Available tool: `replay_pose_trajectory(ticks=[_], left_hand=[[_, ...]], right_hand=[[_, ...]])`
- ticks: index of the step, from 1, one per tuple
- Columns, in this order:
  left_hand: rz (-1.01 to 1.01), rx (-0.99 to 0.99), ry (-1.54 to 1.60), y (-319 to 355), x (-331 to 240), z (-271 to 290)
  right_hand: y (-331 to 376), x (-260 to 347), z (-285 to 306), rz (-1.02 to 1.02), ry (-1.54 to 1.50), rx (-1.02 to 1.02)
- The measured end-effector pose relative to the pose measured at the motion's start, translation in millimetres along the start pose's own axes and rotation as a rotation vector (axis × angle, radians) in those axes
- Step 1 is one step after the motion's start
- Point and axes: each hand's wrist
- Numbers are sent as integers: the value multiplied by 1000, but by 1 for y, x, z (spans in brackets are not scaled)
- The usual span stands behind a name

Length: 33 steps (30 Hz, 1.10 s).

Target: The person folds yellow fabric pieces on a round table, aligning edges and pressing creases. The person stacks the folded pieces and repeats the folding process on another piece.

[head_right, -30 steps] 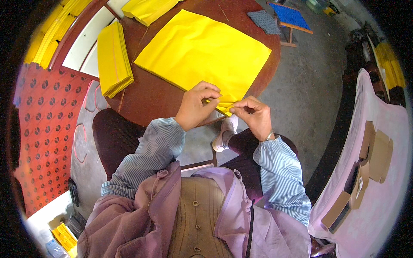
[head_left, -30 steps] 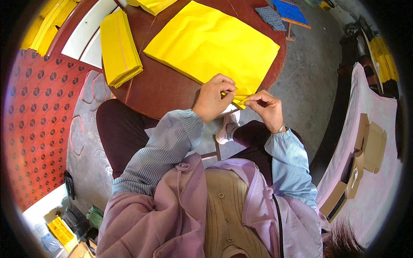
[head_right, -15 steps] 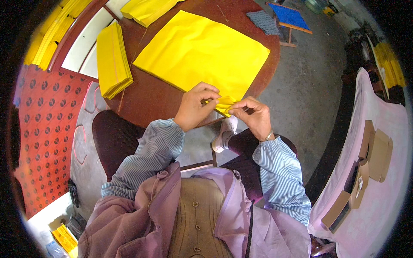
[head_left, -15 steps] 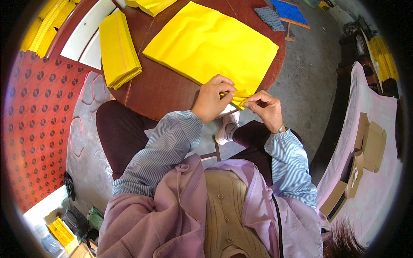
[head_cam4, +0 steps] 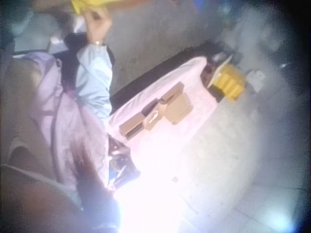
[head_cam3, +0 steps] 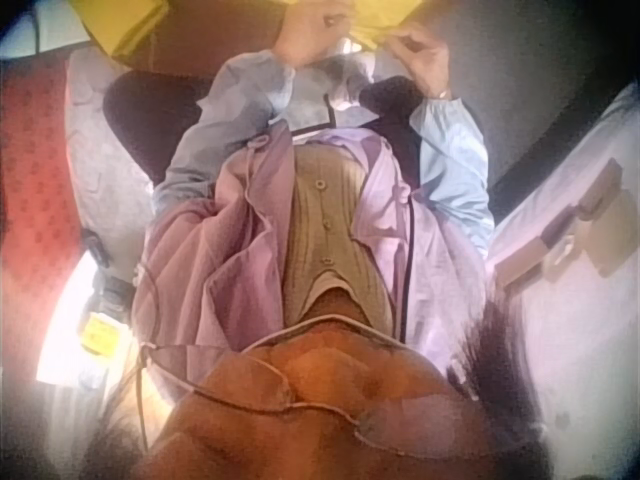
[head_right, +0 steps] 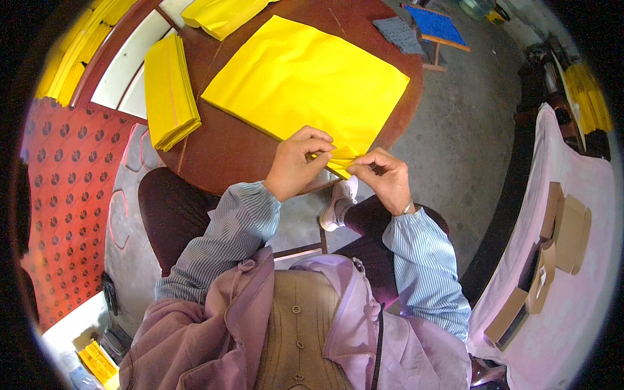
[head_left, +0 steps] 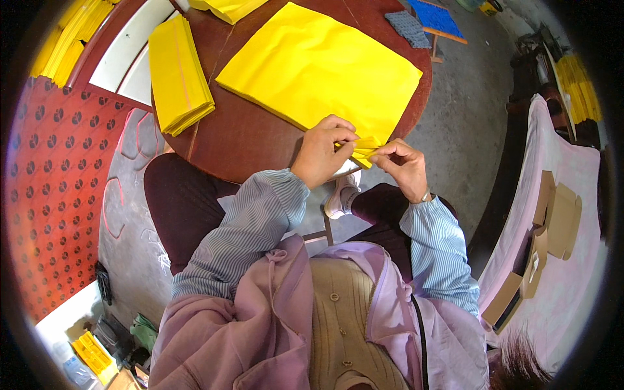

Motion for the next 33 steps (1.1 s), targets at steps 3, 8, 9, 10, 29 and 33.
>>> replay_pose_trajectory(ticks=[3,8,9,10,29,33], left_hand=[[-10,14,40,0,-1,1],[-98,58,23,2,-2,4],[-107,45,6,3,-2,2],[-116,33,-11,3,-3,1],[-71,-186,-109,8,-15,-18],[-55,-158,-71,7,-19,-14]], right_hand=[[0,-1,-1,8,-47,-10],[-2,-1,-5,77,-46,-50],[-4,-2,-7,99,-46,-63],[-4,-2,-8,122,-45,-77],[-136,18,86,376,575,-404],[-244,-6,123,339,1003,-398]])
Point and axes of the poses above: each hand's wrist, its own y-axis away from the middle knuckle, its own z-axis out of the back of the hand, x = y × z, and after that the axes turned 4 degrees about z, right-handed
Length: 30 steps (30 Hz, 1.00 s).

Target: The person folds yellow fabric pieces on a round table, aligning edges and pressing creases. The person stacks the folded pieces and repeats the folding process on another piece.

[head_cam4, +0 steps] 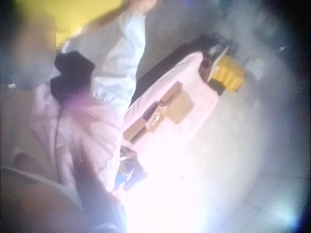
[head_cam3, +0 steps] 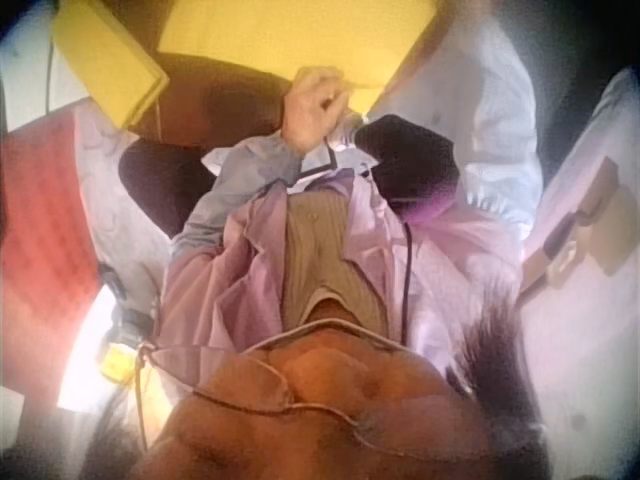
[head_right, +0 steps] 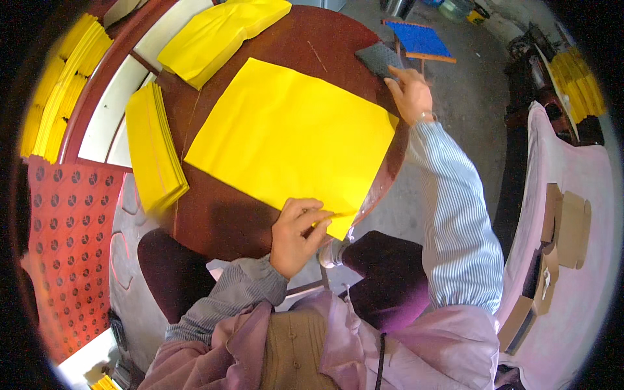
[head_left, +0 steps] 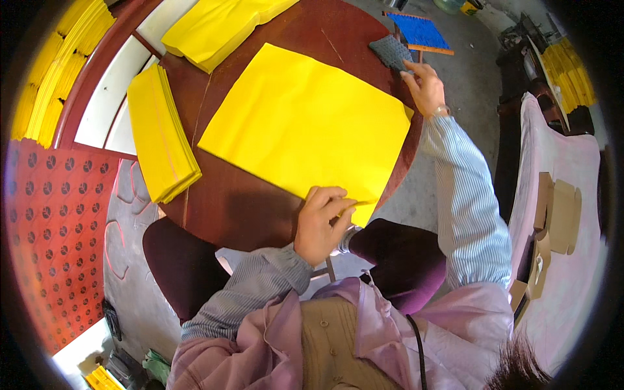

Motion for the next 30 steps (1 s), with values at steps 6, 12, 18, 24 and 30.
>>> replay_pose_trajectory(ticks=[6,12,18,24,30], left_hand=[[14,-1,77,-1,-1,1],[-20,11,24,-1,3,1],[6,-21,14,-4,10,-1],[28,42,123,-6,14,4],[134,110,88,-10,11,10]], right_hand=[[-39,-27,-36,-7,540,145],[-25,-12,-9,-171,225,23],[147,82,72,97,-659,110],[225,140,86,290,-458,278],[218,135,84,373,-423,349]])
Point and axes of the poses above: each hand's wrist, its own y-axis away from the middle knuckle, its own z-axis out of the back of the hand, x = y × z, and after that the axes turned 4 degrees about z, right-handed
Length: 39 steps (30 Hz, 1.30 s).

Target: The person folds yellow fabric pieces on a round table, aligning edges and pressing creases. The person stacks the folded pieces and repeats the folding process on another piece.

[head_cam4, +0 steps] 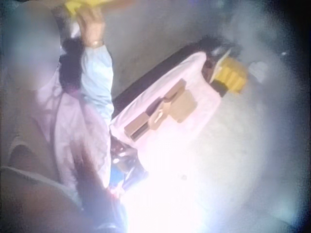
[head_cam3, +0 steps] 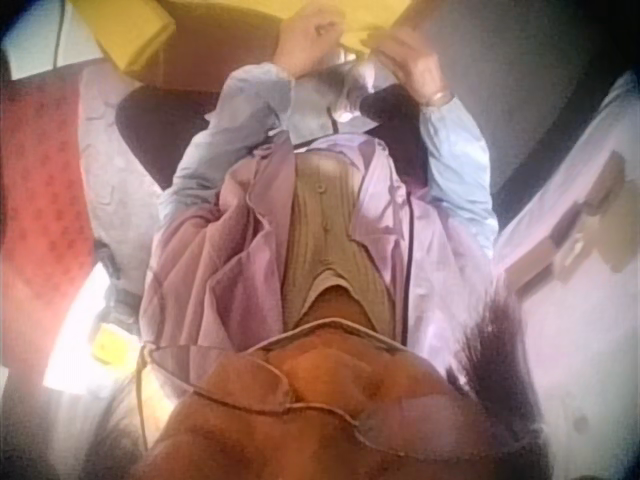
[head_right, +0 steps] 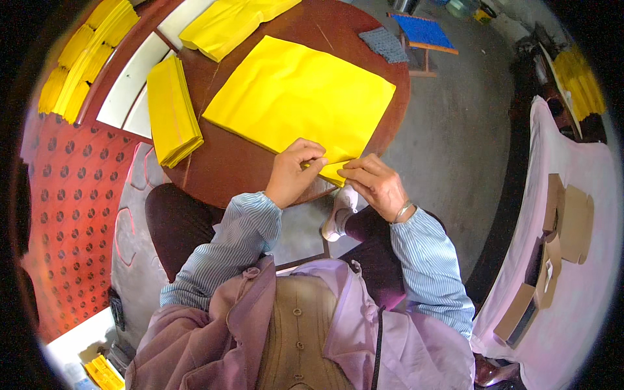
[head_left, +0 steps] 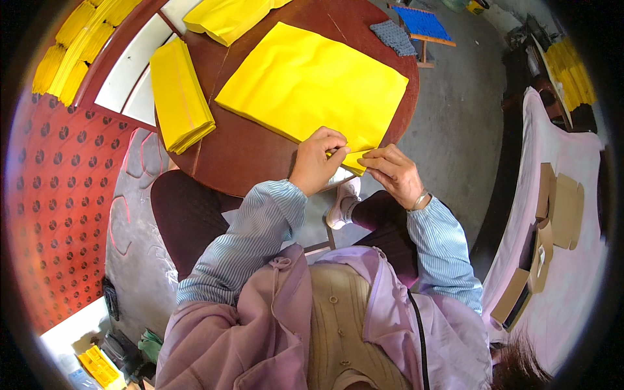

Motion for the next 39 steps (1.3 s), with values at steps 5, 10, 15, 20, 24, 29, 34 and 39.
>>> replay_pose_trajectory(ticks=[5,10,15,20,24,29,34,39], left_hand=[[-30,8,-43,1,4,1],[-14,42,1,1,6,2],[-114,77,13,3,6,5],[-160,43,-32,5,5,-1],[-205,-26,-103,8,5,-5],[-211,-149,-162,7,5,-13],[-18,-46,-29,0,7,-7],[7,7,-17,-1,6,-2]], right_hand=[[3,-5,-10,-121,-150,-91],[2,-9,-10,-317,-341,-96],[2,-9,-13,-326,-423,-126],[2,-7,-17,-323,-443,-185],[-1,-4,-17,-263,-429,-206],[0,-4,-19,-301,-356,-247],[3,-2,-15,-274,-311,-212],[4,-1,-12,-293,-304,-141]])
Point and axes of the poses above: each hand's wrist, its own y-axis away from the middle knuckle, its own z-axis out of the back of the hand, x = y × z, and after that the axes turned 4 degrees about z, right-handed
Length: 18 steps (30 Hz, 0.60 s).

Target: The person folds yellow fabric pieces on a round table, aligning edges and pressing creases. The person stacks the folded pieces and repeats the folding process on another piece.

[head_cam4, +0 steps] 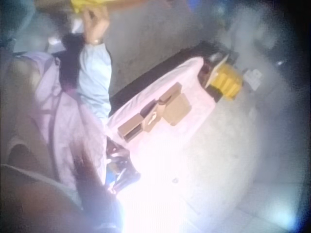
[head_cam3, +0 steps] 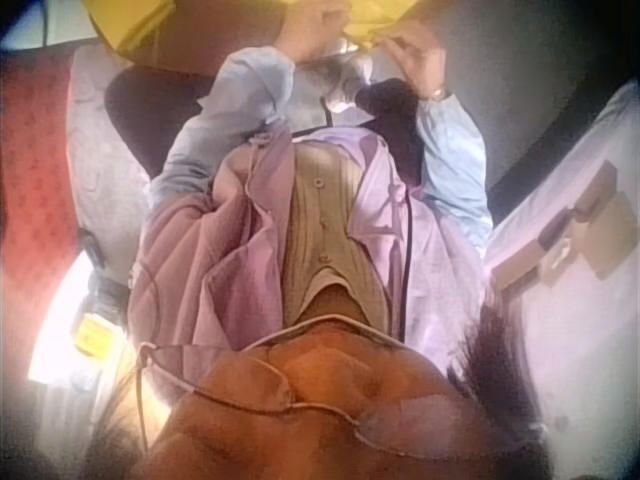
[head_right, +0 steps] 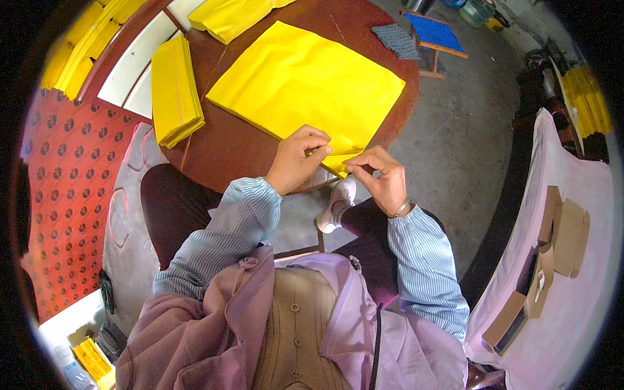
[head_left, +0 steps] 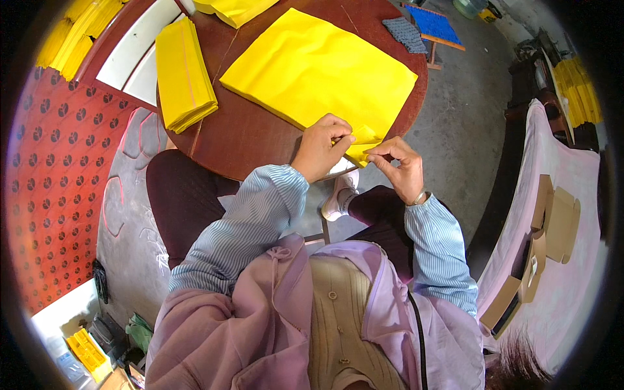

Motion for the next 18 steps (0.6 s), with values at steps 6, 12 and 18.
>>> replay_pose_trajectory(ticks=[6,12,18], left_hand=[[-32,36,-1,0,-1,3],[-163,24,-24,5,-1,3],[-172,-99,-79,5,2,-8]], right_hand=[[-3,-7,-3,-99,-136,-11],[-2,-10,-6,-107,-176,-14],[-2,-7,-9,-98,-149,-60]])
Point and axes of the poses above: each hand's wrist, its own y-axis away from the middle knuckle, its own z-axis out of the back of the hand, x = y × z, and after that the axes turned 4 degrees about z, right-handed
